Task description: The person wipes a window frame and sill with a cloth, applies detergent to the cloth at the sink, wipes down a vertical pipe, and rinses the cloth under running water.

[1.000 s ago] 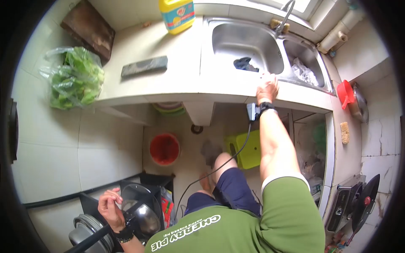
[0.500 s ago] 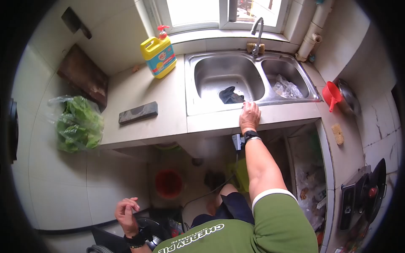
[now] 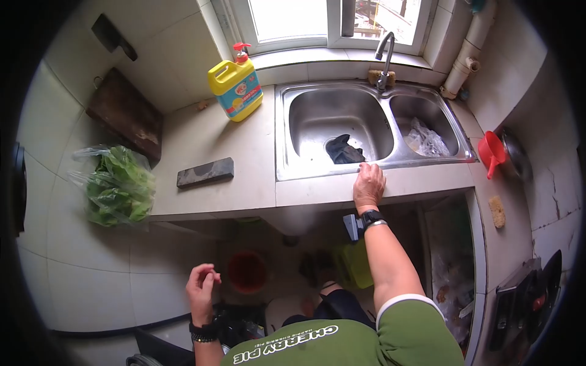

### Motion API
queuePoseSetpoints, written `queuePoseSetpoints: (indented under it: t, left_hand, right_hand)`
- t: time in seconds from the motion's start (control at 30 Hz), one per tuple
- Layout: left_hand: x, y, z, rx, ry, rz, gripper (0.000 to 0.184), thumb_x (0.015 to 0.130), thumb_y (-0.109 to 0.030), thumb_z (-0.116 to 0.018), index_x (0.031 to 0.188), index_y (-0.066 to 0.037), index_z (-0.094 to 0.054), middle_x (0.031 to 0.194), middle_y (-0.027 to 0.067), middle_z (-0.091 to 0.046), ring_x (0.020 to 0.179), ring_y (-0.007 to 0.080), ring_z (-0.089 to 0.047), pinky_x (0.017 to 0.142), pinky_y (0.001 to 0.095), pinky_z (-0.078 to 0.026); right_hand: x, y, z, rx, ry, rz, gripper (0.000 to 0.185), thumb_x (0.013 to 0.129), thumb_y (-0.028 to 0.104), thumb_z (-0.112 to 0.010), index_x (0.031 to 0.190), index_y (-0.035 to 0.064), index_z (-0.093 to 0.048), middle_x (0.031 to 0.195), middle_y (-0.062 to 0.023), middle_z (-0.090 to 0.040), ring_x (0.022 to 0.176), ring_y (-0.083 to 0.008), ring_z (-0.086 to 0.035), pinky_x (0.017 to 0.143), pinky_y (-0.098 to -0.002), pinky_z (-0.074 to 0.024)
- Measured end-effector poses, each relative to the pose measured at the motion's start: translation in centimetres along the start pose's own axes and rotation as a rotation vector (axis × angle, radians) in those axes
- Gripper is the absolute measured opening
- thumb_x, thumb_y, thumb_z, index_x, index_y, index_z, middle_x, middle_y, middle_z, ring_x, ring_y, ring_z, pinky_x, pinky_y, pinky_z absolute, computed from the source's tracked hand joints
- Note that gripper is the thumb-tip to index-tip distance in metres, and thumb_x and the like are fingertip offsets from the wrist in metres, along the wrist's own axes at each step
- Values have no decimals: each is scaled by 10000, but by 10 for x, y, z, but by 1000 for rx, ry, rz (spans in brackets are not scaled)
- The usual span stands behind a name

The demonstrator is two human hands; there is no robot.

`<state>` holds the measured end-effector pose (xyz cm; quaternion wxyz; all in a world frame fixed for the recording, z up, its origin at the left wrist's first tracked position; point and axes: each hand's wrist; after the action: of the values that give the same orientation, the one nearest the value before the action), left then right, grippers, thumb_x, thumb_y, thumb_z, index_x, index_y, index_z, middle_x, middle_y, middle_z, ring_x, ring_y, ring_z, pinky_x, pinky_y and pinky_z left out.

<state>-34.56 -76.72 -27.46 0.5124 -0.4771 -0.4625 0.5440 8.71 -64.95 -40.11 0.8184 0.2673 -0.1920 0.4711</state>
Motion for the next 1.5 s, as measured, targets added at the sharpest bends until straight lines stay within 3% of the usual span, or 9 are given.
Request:
queuePoseSetpoints:
  t: [0.03, 0.17, 0.4, 0.43, 0.57, 0.6, 0.93, 1.1, 1.5]
  left_hand:
    - [10, 2, -2, 35, 69, 15, 245, 888, -10, -517, 1132, -1, -530, 869, 44, -572, 773, 97, -546, 724, 230, -463]
    - [57, 20, -27, 50, 57, 8, 403, 875, -6, -518, 1272, -29, -454, 1013, 58, -535, 808, 103, -536, 738, 240, -472]
    - [153, 8, -91, 647, -47, -233, 540, 825, 0, -540, 1336, -110, -408, 1247, 112, -436, 781, 162, -539, 710, 276, -486]
    - [165, 7, -97, 688, -34, -259, 590, 793, 16, -543, 1345, -134, -396, 1317, 117, -403, 920, 240, -570, 761, 322, -496]
    - [208, 6, -108, 1045, -30, -364, 640, 758, 33, -548, 1346, -160, -389, 1390, 92, -354, 1136, 340, -504, 852, 396, -482]
    - [218, 10, -105, 1100, -9, -387, 648, 747, 45, -534, 1342, -174, -398, 1412, 91, -333, 1110, 336, -520, 832, 391, -488]
    - [265, 12, -108, 1506, 219, -196, 685, 695, 73, -516, 1304, -236, -459, 1471, 112, -230, 1080, 339, -537, 825, 411, -498]
    - [270, 23, -106, 1606, 157, -301, 565, 736, 20, -530, 1238, -239, -510, 1376, 122, -393, 907, 301, -605, 763, 437, -504]
    - [299, 35, -90, 1699, -36, -137, 529, 771, -65, -621, 1254, -224, -476, 1356, 113, -409, 880, 321, -612, 773, 470, -456]
  right_hand:
    - [0, 0, 0, 7, 8, 3, 127, 866, 168, -516, 925, 127, -620, 870, -63, -538, 874, -249, -539, 745, -390, -421]
    - [0, 2, 5, 71, 14, -6, 105, 863, 170, -538, 926, 135, -616, 870, -54, -523, 871, -245, -531, 742, -392, -409]
    - [6, 4, 24, 143, 144, 81, 79, 853, 189, -568, 882, 153, -632, 826, -43, -489, 820, -229, -506, 694, -378, -371]
    - [6, 3, 23, 155, 168, 97, 75, 851, 192, -571, 879, 157, -631, 819, -41, -486, 811, -226, -503, 687, -375, -368]
    - [10, -4, 27, 226, 215, 153, 84, 822, 159, -577, 884, 153, -632, 799, -34, -478, 785, -222, -493, 667, -368, -360]
    - [11, -4, 27, 247, 220, 167, 90, 817, 150, -576, 887, 149, -633, 798, -34, -478, 783, -222, -493, 666, -368, -360]
    - [15, -13, 33, 375, 280, 151, 143, 781, 87, -573, 906, 115, -637, 797, -40, -488, 785, -225, -491, 669, -355, -359]
    - [16, -15, 36, 394, 295, 163, 143, 784, 90, -573, 911, 103, -636, 796, -43, -486, 777, -222, -487, 663, -352, -353]
    - [18, -13, 36, 422, 314, 190, 154, 784, 96, -556, 921, 101, -627, 789, -45, -481, 770, -227, -479, 657, -354, -340]
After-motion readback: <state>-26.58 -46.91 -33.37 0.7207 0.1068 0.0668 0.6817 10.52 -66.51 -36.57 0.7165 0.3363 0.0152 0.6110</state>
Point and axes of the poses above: each hand's wrist, its own x-axis towards the middle knuckle, its own z-axis out of the back of the hand, y = z × x
